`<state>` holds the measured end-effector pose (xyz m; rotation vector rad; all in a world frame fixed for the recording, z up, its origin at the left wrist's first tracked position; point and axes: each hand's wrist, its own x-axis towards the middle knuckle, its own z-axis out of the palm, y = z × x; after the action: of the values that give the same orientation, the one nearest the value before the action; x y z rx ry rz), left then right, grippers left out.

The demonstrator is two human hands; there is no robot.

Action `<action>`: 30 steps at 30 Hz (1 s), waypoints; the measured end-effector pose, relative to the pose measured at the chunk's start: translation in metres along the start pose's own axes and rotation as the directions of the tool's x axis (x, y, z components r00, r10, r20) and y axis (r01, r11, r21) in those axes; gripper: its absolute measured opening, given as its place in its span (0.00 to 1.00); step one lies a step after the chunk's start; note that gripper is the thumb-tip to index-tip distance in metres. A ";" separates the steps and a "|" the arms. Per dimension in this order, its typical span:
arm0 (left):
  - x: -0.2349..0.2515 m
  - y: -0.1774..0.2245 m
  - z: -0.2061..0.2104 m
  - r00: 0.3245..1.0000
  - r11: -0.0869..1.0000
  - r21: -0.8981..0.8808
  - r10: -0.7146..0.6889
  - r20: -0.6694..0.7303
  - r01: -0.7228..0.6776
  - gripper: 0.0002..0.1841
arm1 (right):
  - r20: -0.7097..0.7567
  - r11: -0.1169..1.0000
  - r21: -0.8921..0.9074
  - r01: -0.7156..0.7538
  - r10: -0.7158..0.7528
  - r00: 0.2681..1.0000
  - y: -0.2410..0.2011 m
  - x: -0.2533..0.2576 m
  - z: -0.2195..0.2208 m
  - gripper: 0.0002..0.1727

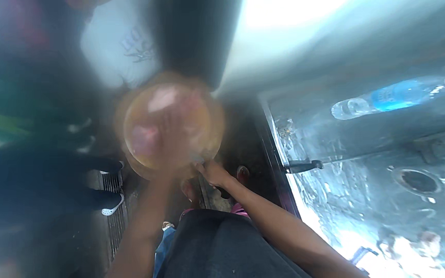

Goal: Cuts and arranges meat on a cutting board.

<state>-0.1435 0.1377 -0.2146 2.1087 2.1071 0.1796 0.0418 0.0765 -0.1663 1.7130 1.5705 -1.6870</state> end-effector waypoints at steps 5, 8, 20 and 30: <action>-0.010 -0.016 -0.013 0.995 0.990 -0.132 -0.063 -0.075 0.052 0.33 | 0.030 0.996 -0.002 -0.091 0.091 0.995 0.035 -0.040 0.014 0.41; -0.027 -0.042 -0.036 0.998 0.973 -0.228 0.028 -0.052 -0.039 0.31 | 0.021 0.994 -0.012 -0.109 0.109 0.994 0.064 -0.064 0.023 0.41; -0.019 0.005 -0.079 0.817 0.834 -0.203 -0.403 0.413 0.514 0.31 | -0.189 0.993 0.120 -0.006 0.029 0.982 0.116 -0.094 0.004 0.37; 0.036 0.051 -0.188 0.987 0.917 -0.398 0.067 0.143 -0.004 0.24 | -0.267 0.943 0.328 0.053 0.039 0.963 0.161 -0.088 -0.003 0.37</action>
<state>-0.1300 0.1782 -0.0217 1.8554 1.7655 0.3983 0.1947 -0.0240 -0.1681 2.1893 1.4592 -1.8737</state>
